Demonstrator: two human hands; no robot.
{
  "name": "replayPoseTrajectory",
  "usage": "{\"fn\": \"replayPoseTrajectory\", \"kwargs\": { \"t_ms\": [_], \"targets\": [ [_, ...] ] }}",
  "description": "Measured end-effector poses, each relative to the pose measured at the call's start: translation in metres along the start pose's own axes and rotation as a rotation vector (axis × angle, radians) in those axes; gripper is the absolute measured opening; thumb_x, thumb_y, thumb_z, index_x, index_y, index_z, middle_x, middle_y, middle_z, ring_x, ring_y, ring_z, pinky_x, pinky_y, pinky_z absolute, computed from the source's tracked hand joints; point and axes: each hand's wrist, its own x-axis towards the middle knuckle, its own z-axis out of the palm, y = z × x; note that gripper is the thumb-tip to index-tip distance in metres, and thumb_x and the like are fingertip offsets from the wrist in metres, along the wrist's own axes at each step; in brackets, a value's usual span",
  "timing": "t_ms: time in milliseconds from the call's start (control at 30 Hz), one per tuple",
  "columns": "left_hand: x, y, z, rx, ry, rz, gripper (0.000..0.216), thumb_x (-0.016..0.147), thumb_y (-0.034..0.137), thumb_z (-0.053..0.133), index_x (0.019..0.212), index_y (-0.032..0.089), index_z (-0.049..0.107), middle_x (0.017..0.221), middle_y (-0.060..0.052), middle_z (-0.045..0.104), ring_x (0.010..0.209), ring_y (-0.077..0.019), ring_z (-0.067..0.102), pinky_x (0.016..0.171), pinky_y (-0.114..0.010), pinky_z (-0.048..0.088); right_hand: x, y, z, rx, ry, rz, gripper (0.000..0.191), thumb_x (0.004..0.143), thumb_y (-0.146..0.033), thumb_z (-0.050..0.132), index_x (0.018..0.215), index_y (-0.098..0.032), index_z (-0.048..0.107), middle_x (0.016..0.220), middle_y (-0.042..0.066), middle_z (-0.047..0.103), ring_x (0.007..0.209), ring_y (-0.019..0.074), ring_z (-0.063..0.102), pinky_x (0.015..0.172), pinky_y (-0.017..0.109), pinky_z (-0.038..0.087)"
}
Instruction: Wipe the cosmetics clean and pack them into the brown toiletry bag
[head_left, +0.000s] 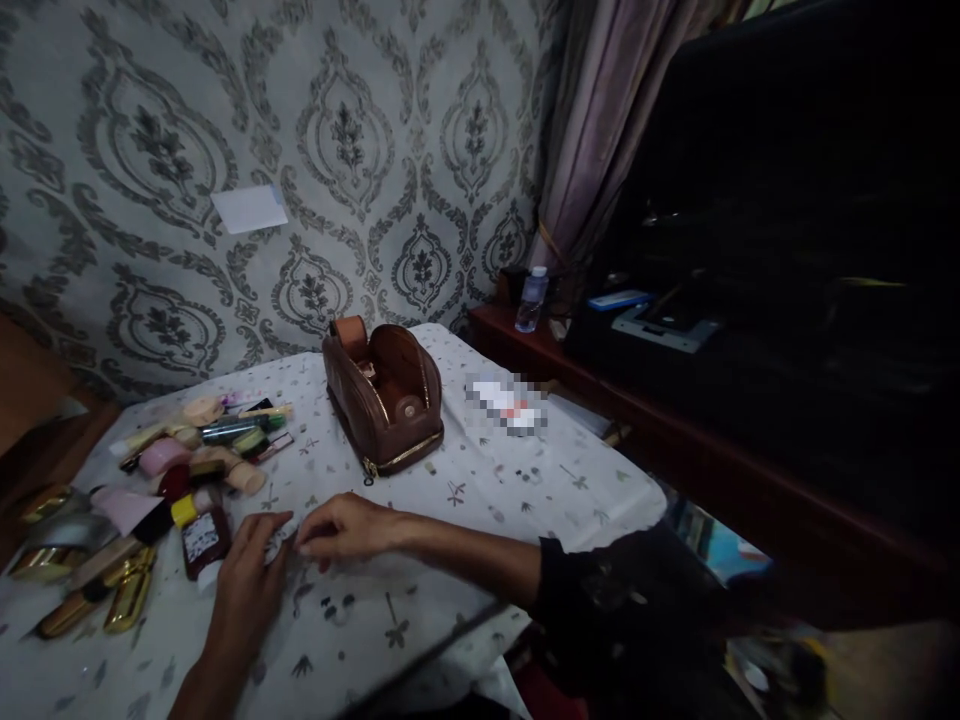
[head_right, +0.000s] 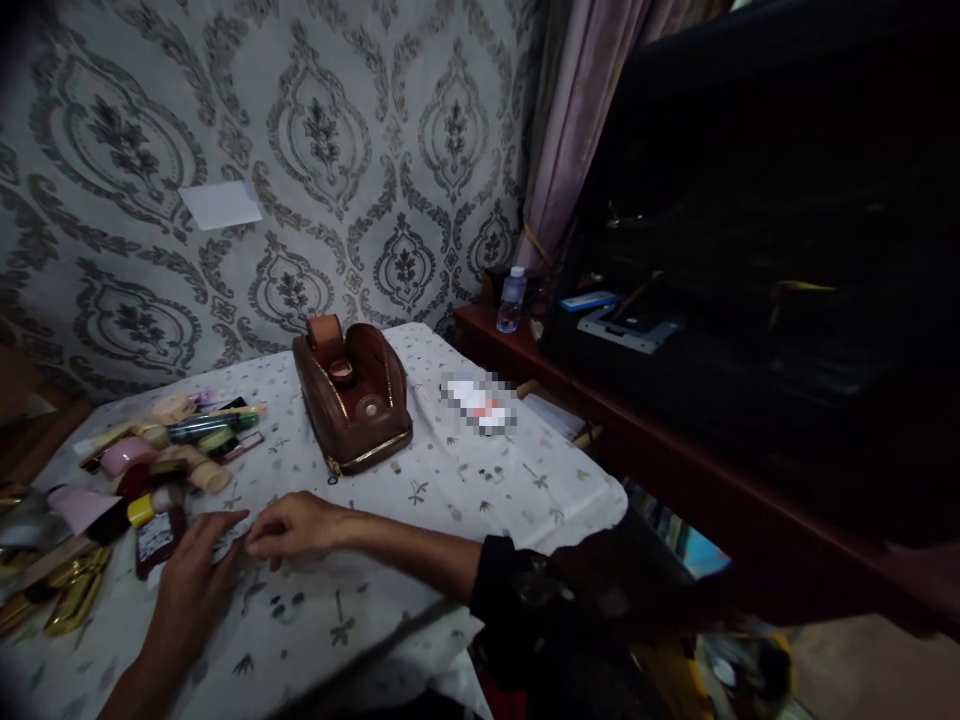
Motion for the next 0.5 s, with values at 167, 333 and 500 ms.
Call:
{"fn": "replayPoseTrajectory", "kwargs": {
  "t_ms": [167,333,500],
  "targets": [
    [0.001,0.005,-0.003,-0.037,0.036,-0.024,0.027,0.094,0.040,0.047,0.101,0.021,0.064,0.094,-0.005,0.063,0.088,-0.0226,0.063,0.080,-0.033,0.052,0.023,0.003,0.018,0.276,0.230,0.076,0.018,0.087,-0.027,0.064,0.075,-0.013,0.066,0.064,-0.003,0.061,0.054,0.0076,0.056,0.052,0.017,0.041],
    [0.000,0.007,-0.005,-0.063,0.032,-0.098,0.021,0.093,0.025,0.046,0.106,0.020,0.062,0.098,-0.006,0.061,0.094,-0.0219,0.062,0.085,-0.033,0.052,0.027,0.008,0.030,0.273,0.373,-0.004,0.028,0.086,-0.036,0.061,0.067,-0.016,0.061,0.060,-0.003,0.058,0.053,0.0090,0.051,0.054,0.021,0.042],
    [-0.003,0.006,-0.004,-0.087,0.029,-0.090,0.024,0.089,0.011,0.046,0.108,0.019,0.060,0.099,-0.007,0.059,0.095,-0.0206,0.061,0.084,-0.032,0.052,0.024,0.015,0.032,0.132,0.337,-0.124,0.033,0.082,-0.047,0.061,0.066,-0.018,0.059,0.059,-0.002,0.056,0.053,0.0115,0.051,0.054,0.024,0.041]
  ]
}}
